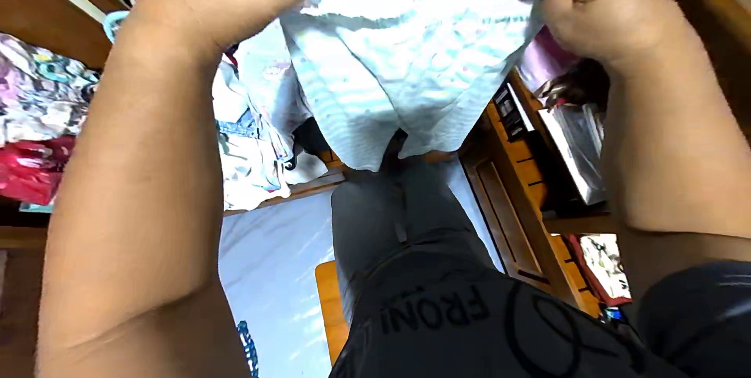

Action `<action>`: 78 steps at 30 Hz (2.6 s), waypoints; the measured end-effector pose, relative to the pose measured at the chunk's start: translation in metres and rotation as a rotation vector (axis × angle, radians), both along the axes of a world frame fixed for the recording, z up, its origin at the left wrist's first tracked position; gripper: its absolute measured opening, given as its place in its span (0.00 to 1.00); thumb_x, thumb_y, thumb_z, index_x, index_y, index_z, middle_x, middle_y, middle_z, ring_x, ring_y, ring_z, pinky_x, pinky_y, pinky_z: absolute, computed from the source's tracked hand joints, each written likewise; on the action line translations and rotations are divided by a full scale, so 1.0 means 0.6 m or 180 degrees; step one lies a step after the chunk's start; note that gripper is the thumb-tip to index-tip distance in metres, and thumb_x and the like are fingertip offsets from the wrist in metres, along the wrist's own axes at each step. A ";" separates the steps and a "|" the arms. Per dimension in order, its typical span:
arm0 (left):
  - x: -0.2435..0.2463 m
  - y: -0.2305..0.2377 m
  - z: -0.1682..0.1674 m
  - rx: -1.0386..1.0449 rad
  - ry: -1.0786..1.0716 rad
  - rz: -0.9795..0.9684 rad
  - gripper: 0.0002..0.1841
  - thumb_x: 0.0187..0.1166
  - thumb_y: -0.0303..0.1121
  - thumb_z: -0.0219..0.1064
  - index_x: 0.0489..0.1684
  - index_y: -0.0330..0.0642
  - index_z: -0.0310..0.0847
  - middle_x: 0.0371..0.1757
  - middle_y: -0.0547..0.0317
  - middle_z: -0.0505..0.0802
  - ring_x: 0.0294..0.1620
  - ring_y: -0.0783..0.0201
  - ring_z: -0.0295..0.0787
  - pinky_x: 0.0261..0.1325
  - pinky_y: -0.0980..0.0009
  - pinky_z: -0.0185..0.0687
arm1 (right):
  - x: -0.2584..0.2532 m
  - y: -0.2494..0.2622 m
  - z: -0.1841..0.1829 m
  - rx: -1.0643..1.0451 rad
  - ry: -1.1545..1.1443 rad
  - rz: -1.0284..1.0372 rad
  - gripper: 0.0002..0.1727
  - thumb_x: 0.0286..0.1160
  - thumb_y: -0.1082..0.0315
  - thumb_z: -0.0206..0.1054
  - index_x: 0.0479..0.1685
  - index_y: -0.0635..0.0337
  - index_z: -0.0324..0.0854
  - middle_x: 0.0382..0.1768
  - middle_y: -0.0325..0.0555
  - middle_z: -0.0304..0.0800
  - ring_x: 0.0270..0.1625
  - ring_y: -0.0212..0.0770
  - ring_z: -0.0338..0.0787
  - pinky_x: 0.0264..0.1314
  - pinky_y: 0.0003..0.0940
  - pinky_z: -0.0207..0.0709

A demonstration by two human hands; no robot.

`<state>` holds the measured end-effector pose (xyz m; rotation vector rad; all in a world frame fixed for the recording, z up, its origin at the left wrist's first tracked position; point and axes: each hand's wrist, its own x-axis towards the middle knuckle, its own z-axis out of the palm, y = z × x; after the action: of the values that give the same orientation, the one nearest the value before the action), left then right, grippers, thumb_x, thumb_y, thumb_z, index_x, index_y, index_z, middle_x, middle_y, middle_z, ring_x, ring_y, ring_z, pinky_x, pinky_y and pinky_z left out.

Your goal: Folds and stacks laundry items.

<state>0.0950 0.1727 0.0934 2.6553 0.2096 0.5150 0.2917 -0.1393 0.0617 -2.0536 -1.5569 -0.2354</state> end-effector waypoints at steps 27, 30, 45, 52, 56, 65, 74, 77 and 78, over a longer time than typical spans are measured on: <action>-0.209 -0.144 -0.504 -0.0687 0.2640 0.0342 0.28 0.68 0.41 0.81 0.65 0.36 0.82 0.70 0.37 0.82 0.69 0.38 0.82 0.69 0.40 0.80 | -0.181 -0.031 -0.432 -0.2892 0.1919 0.0000 0.17 0.76 0.68 0.69 0.60 0.65 0.88 0.72 0.59 0.82 0.74 0.60 0.81 0.74 0.63 0.74; -0.209 -0.156 -0.499 -0.0336 0.2366 -0.0131 0.16 0.74 0.37 0.76 0.55 0.38 0.88 0.59 0.41 0.90 0.64 0.40 0.86 0.68 0.41 0.79 | -0.195 -0.043 -0.418 -0.2309 0.1599 0.0346 0.13 0.76 0.63 0.72 0.52 0.58 0.94 0.74 0.54 0.83 0.77 0.59 0.79 0.78 0.64 0.69; -0.326 -0.130 -0.403 -0.1151 0.1339 -0.0993 0.22 0.78 0.44 0.68 0.16 0.37 0.81 0.31 0.51 0.91 0.41 0.55 0.91 0.46 0.52 0.85 | -0.181 -0.131 -0.324 -0.1495 0.2510 0.0926 0.12 0.70 0.62 0.72 0.26 0.62 0.91 0.57 0.49 0.90 0.65 0.44 0.84 0.69 0.46 0.78; -0.353 -0.145 -0.454 -0.1728 0.1517 -0.0356 0.19 0.75 0.39 0.73 0.20 0.30 0.81 0.29 0.47 0.88 0.35 0.58 0.85 0.42 0.58 0.79 | -0.171 -0.067 -0.373 -0.1937 0.2802 0.0161 0.08 0.75 0.72 0.74 0.44 0.69 0.88 0.37 0.56 0.91 0.40 0.48 0.89 0.51 0.51 0.84; -0.309 -0.130 -0.459 -0.1690 0.1882 0.0300 0.14 0.76 0.32 0.75 0.52 0.31 0.86 0.41 0.44 0.93 0.40 0.51 0.91 0.51 0.47 0.86 | -0.146 0.004 -0.424 -0.1513 0.2187 0.0369 0.12 0.69 0.78 0.71 0.50 0.64 0.89 0.40 0.54 0.93 0.38 0.49 0.91 0.46 0.51 0.85; -0.220 -0.077 -0.531 -0.1029 0.2662 -0.0401 0.07 0.69 0.30 0.77 0.32 0.35 0.88 0.68 0.44 0.87 0.74 0.44 0.80 0.74 0.41 0.75 | -0.155 0.148 -0.490 -0.3528 0.2235 0.0536 0.16 0.78 0.72 0.69 0.60 0.73 0.84 0.65 0.68 0.84 0.72 0.63 0.81 0.77 0.62 0.70; -0.187 -0.073 -0.458 -0.0960 0.3071 -0.0685 0.08 0.72 0.31 0.76 0.30 0.35 0.85 0.41 0.45 0.89 0.46 0.47 0.88 0.53 0.43 0.82 | -0.138 0.135 -0.507 -0.3675 0.2166 0.0685 0.28 0.71 0.61 0.79 0.68 0.67 0.83 0.63 0.67 0.86 0.70 0.66 0.83 0.76 0.67 0.70; -0.167 -0.070 -0.343 -0.0488 0.2462 -0.0805 0.08 0.68 0.27 0.78 0.23 0.36 0.84 0.34 0.47 0.89 0.38 0.47 0.88 0.43 0.44 0.82 | -0.123 0.109 -0.415 -0.3399 0.2007 0.0837 0.22 0.72 0.66 0.78 0.60 0.70 0.84 0.56 0.66 0.88 0.63 0.63 0.86 0.70 0.64 0.73; -0.155 -0.067 -0.305 -0.0331 0.2317 -0.0923 0.08 0.68 0.26 0.77 0.23 0.37 0.83 0.35 0.48 0.88 0.39 0.48 0.87 0.43 0.45 0.82 | -0.114 0.096 -0.394 -0.3021 0.2047 0.0863 0.21 0.67 0.68 0.80 0.57 0.71 0.85 0.52 0.66 0.89 0.58 0.63 0.88 0.66 0.65 0.76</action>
<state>0.0019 0.1324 -0.0893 2.5899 0.0531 -0.5508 0.2232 -0.0819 -0.1745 -2.1320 -1.6079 1.3602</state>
